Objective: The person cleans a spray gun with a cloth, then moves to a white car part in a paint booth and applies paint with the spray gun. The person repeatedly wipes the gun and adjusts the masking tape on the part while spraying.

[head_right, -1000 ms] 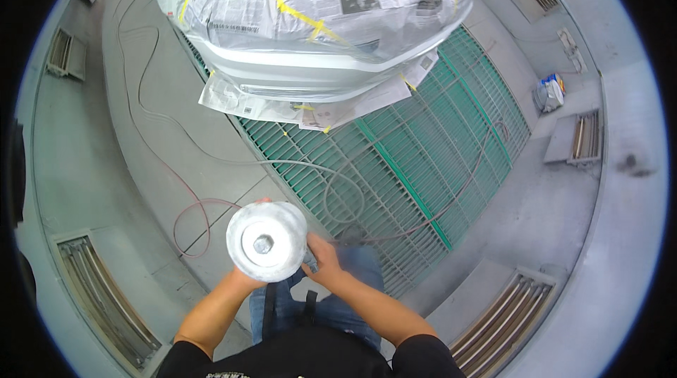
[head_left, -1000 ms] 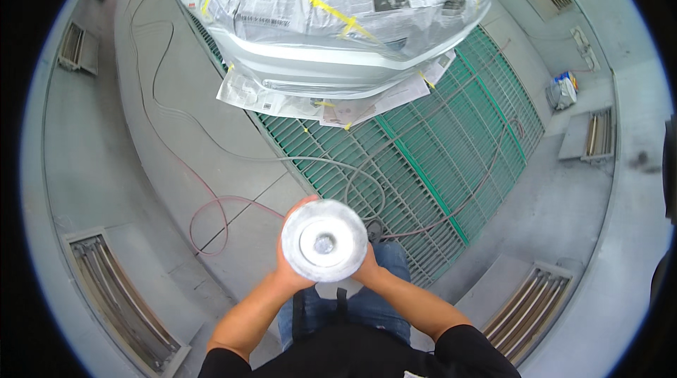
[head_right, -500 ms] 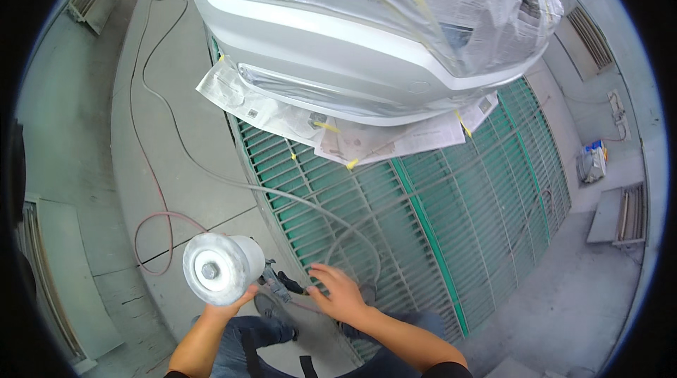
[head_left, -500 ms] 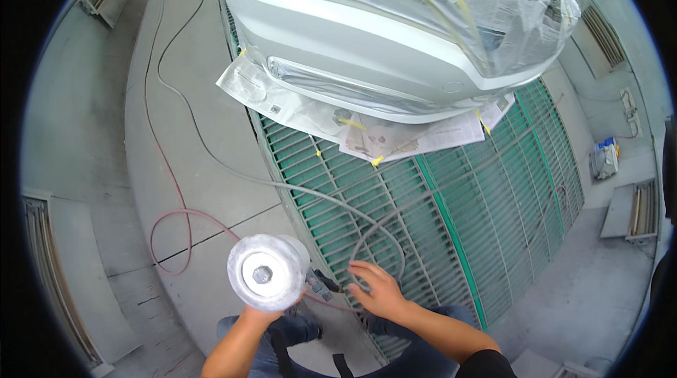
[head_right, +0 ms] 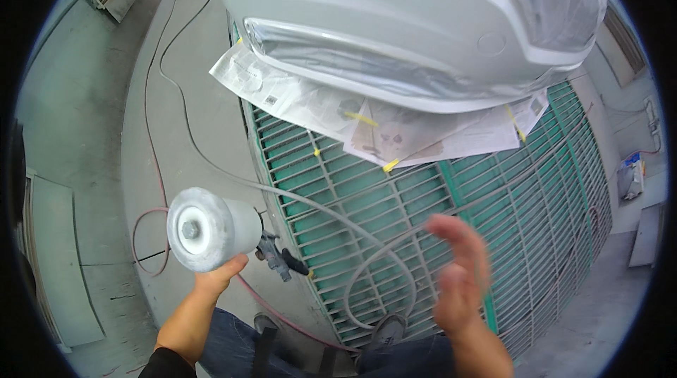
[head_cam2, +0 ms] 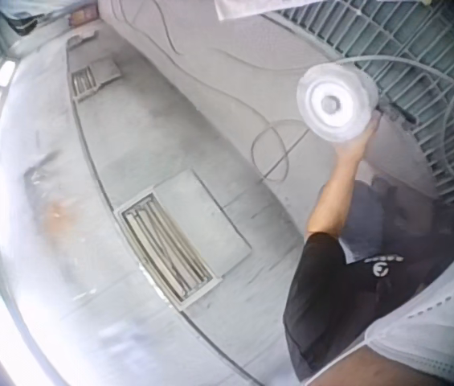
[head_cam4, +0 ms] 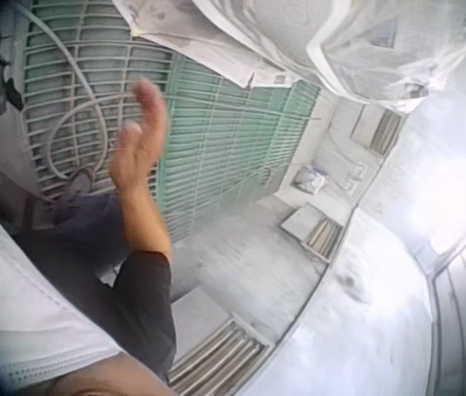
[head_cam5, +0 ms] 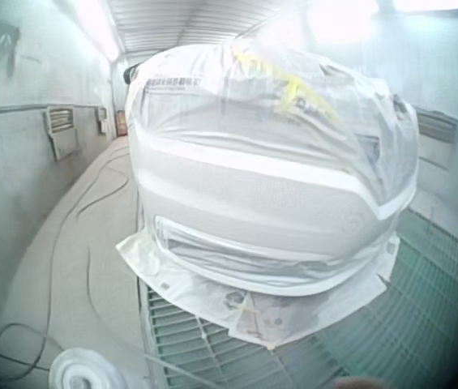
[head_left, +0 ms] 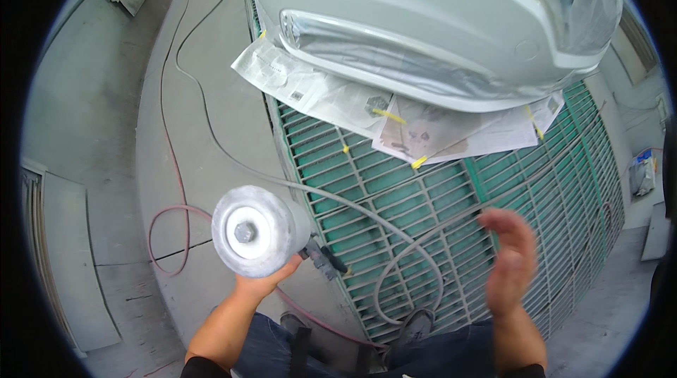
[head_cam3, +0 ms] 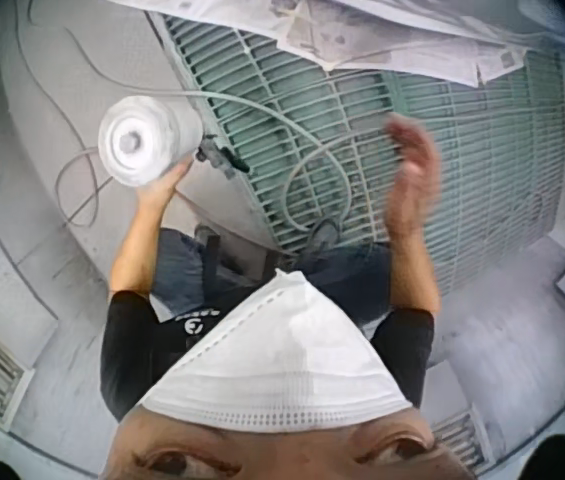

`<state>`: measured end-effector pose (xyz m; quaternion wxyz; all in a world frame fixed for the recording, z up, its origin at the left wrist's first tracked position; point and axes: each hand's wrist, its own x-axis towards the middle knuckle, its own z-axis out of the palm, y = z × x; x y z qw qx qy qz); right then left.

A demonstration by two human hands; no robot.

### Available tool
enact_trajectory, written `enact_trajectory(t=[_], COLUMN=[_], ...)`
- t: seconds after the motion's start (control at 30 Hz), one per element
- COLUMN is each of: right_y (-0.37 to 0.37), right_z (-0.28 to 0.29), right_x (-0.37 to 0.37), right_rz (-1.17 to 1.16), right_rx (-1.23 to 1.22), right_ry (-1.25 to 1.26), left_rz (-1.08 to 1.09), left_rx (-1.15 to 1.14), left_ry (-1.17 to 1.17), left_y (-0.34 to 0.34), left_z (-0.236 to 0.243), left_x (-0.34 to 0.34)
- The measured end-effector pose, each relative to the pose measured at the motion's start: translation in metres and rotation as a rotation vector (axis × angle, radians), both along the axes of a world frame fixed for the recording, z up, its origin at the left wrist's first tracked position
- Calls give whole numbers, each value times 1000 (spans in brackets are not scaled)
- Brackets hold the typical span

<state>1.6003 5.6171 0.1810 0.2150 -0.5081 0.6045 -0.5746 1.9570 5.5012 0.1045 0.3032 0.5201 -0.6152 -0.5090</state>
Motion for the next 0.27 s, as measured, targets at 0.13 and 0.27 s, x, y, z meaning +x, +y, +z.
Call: enact_trajectory(t=[0.13, 0.27], right_y=[30, 43], right_z=[15, 42], right_x=[-10, -20], right_rz=[-131, -8], right_rx=[-253, -404], right_ry=[202, 181], left_rz=[83, 174], left_rx=[-8, 55], left_ry=[73, 78], left_y=[2, -5], left_z=[-16, -25], left_x=[9, 10])
